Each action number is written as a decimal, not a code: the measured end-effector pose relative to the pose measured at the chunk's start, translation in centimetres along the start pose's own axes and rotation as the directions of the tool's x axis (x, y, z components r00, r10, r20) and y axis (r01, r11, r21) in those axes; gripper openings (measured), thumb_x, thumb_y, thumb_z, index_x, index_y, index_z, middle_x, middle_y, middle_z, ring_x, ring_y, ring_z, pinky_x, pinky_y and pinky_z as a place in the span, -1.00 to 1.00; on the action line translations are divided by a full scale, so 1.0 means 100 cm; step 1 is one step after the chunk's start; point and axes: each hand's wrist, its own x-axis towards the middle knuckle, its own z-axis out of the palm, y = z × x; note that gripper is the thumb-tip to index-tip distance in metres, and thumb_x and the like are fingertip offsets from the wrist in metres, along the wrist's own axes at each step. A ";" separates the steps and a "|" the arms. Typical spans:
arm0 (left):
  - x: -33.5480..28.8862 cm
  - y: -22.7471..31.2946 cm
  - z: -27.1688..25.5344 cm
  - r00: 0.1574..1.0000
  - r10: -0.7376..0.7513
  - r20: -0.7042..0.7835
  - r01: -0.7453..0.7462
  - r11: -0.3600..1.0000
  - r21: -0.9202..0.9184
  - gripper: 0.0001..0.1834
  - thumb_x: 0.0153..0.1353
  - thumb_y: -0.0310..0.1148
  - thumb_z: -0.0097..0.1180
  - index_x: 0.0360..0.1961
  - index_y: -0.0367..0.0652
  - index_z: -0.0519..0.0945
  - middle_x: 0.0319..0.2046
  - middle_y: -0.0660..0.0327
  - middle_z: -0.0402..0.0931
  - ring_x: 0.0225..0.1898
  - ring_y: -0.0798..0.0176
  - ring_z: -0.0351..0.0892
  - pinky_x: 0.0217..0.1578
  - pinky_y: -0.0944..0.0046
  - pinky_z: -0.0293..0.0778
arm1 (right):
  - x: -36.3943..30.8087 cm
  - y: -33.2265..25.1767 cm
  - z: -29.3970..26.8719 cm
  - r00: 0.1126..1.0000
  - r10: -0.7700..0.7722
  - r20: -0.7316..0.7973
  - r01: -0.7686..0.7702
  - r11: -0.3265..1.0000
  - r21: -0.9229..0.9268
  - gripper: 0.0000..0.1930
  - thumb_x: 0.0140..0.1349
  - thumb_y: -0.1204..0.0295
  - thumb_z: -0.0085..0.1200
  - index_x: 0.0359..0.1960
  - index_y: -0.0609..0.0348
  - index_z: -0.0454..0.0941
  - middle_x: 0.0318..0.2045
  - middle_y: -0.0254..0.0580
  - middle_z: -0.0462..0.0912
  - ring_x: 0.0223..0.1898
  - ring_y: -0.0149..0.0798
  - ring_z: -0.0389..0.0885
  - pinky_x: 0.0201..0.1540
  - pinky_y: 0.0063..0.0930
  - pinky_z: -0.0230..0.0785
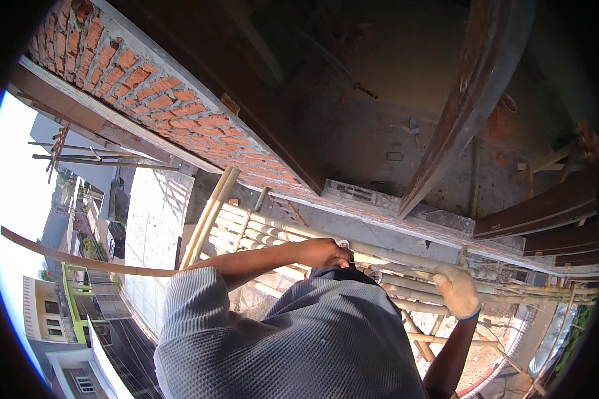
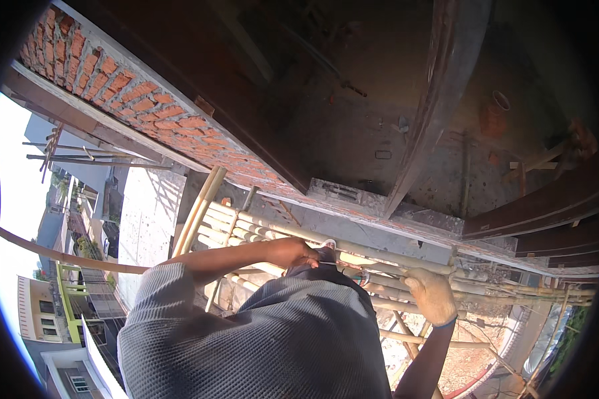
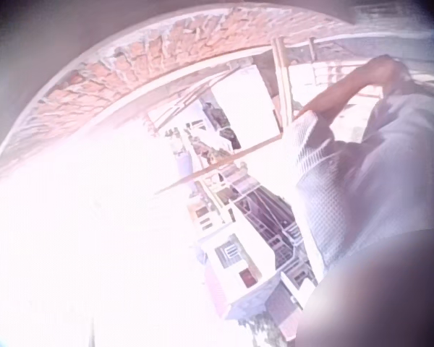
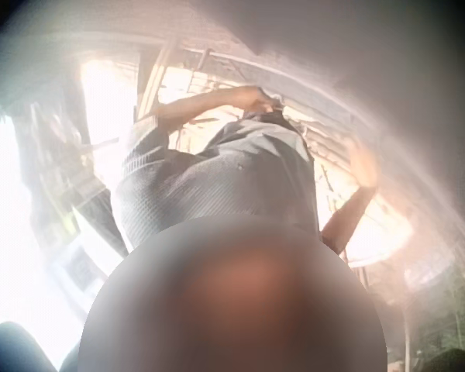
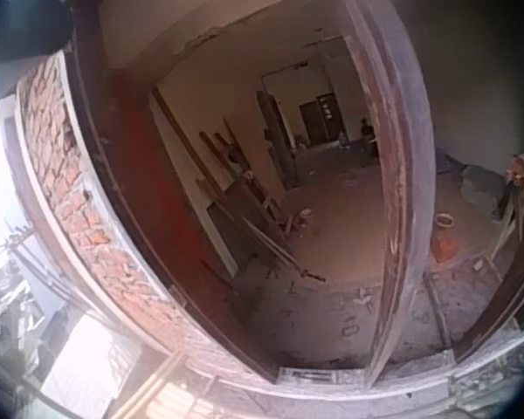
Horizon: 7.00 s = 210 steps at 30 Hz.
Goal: The person is assembling a bamboo scaffolding structure. They use a hammer to secure bamboo poles and tie them together with wire. The person moves around the scaffolding, adjusting and securing the poles to ensure stability.
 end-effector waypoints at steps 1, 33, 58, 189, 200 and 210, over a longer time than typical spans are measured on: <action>-0.005 -0.003 0.004 0.989 0.146 -0.025 -0.148 0.973 -0.177 -0.67 0.48 -0.10 0.09 -0.13 -0.18 0.65 -0.31 -0.02 0.69 -0.25 -0.19 0.68 -0.22 -0.03 0.53 | 0.002 0.003 0.004 0.991 -0.096 0.090 0.107 0.985 -0.134 -0.69 0.44 0.15 -0.01 -0.10 0.04 0.70 -0.28 0.04 0.74 -0.18 0.15 0.71 -0.06 0.00 0.53; -0.133 -0.092 0.311 0.582 -0.735 -0.348 0.476 0.655 -0.587 -0.82 0.40 -0.20 0.17 -0.18 -0.03 0.68 -0.46 -0.02 0.65 -0.37 -0.17 0.69 -0.37 -0.07 0.54 | 0.380 -0.036 0.163 0.218 0.238 0.946 0.613 0.721 -0.323 -0.71 0.46 0.26 -0.03 -0.13 0.20 0.65 -0.58 -0.45 0.42 -0.46 -0.52 0.43 -0.33 -0.56 0.32; 0.100 0.098 0.482 0.322 -0.465 0.825 -0.752 -0.655 -0.076 -0.60 0.51 -0.09 0.11 -0.47 -0.05 0.47 -0.74 0.44 0.21 -0.78 0.48 0.13 -0.74 0.35 0.01 | 0.686 0.159 0.421 0.991 -0.121 0.059 0.093 0.299 -0.950 -0.36 0.20 0.20 0.29 0.26 0.12 0.34 0.19 0.11 0.50 0.22 0.16 0.53 0.22 0.05 0.48; 0.296 -0.109 0.183 -0.555 -0.382 0.739 -0.826 0.153 -0.542 -0.38 0.35 0.07 0.09 0.22 -0.21 0.57 0.08 -0.18 0.63 0.05 -0.19 0.65 0.12 -0.07 0.46 | 0.259 -0.314 0.658 -0.199 0.433 0.879 0.847 0.527 -0.068 -0.89 0.27 0.42 0.08 -0.34 0.09 0.39 -0.61 -0.34 0.41 -0.73 -0.38 0.33 -0.70 -0.44 0.26; 0.259 -0.084 0.202 -0.354 -0.641 0.681 -0.878 -0.024 -0.479 -0.39 0.29 0.08 0.12 0.11 -0.22 0.66 0.10 -0.17 0.64 0.11 -0.21 0.64 0.11 -0.08 0.45 | 0.292 -0.301 0.655 -0.170 0.444 0.880 0.749 0.638 -0.178 -0.82 0.24 0.34 0.11 -0.41 0.13 0.41 -0.61 -0.28 0.40 -0.73 -0.34 0.33 -0.69 -0.38 0.29; 0.248 -0.079 0.234 -0.357 -0.618 0.701 -0.874 -0.044 -0.484 -0.54 0.21 -0.06 0.17 -0.04 -0.18 0.72 -0.09 -0.20 0.69 -0.05 -0.28 0.68 -0.03 -0.13 0.53 | 0.319 -0.304 0.655 -0.024 0.396 0.918 0.621 0.725 -0.297 -0.80 0.23 0.30 0.13 -0.40 0.16 0.46 -0.58 -0.26 0.43 -0.68 -0.32 0.36 -0.66 -0.38 0.30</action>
